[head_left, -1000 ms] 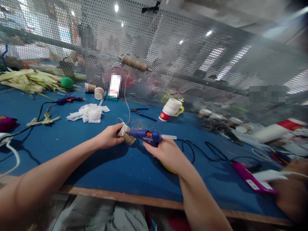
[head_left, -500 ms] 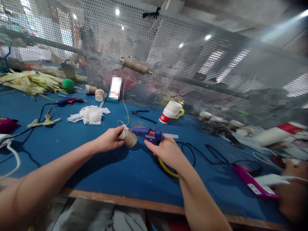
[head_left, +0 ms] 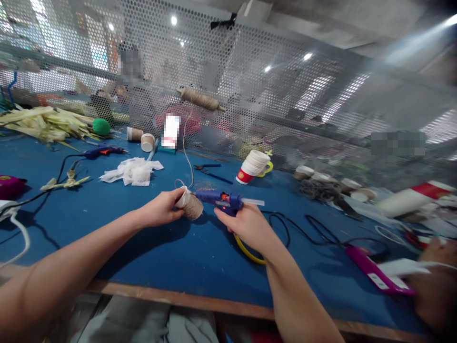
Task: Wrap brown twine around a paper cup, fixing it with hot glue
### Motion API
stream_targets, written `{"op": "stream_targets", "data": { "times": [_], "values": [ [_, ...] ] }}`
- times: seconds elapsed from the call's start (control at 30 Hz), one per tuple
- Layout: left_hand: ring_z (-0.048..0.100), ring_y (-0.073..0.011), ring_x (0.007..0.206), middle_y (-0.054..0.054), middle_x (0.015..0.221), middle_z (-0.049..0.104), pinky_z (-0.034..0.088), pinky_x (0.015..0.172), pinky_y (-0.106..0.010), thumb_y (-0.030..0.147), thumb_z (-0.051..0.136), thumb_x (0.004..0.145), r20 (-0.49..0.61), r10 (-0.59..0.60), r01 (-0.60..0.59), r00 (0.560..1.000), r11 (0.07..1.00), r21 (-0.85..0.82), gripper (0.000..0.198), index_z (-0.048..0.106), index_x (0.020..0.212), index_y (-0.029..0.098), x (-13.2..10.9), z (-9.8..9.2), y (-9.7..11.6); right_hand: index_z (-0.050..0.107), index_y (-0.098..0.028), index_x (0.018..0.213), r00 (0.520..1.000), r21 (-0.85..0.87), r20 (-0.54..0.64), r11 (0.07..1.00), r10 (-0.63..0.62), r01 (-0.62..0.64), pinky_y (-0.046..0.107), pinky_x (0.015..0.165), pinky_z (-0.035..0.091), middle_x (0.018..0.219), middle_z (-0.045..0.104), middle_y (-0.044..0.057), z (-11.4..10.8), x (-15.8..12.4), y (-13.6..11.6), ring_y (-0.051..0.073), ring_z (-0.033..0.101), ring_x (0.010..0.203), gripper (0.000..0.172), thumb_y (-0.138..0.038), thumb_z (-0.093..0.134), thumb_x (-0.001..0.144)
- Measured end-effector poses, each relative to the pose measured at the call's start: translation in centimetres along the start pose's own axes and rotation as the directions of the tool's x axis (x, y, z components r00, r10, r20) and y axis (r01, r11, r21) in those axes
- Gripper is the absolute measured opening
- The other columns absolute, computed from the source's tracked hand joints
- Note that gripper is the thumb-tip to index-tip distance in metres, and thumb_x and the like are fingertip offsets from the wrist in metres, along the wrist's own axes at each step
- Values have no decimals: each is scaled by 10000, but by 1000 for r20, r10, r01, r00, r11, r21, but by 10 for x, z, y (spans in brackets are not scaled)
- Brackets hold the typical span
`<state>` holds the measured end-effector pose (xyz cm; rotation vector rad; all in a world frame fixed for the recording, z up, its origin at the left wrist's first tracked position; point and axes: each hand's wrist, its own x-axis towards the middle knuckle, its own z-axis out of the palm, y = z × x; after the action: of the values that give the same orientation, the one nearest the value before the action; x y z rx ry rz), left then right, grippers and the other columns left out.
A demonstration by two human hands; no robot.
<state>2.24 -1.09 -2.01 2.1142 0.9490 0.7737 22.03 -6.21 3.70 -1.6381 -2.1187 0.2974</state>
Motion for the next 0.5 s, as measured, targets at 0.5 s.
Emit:
{"op": "stream_targets", "data": {
  "times": [0.5],
  "values": [
    [535,-174,737,-64,840,587,411,662,-268,164,488,666,17,8,-9,1000,996,92,286,478,949,123,1,-2,0,442,-189,483,999,-21,36,999,-26,27,243,515,360,483,532,1,-3,-6,-10,144,520,556,255,-286,457,719]
  ]
}}
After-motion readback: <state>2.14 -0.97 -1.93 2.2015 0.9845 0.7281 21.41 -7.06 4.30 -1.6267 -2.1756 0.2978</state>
